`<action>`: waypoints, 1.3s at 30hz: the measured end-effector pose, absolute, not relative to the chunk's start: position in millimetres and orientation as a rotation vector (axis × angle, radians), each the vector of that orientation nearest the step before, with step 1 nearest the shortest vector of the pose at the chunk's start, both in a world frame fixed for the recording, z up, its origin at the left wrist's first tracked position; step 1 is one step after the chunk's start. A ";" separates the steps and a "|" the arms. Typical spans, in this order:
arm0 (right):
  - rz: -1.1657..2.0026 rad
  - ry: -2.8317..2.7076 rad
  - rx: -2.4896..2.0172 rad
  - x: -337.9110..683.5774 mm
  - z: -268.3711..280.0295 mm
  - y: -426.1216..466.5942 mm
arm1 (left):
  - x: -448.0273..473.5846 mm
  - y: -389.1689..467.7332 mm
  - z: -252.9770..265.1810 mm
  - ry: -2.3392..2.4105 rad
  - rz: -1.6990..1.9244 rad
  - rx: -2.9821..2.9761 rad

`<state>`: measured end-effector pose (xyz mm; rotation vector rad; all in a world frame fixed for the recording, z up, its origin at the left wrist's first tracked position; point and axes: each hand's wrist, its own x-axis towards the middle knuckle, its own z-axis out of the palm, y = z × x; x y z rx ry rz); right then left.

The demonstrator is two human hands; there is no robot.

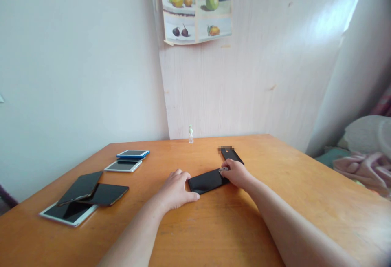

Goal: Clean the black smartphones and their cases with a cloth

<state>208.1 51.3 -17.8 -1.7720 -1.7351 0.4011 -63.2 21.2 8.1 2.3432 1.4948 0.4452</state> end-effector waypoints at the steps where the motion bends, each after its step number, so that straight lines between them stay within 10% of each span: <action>1: 0.393 -1.748 -1.768 207.3 -17.3 50.8 | -62.7 21.5 7.1 1.490 0.462 2.336; 39: 0.425 -1.578 -1.692 211.9 -31.3 58.2 | -53.8 14.4 3.8 1.472 0.591 2.268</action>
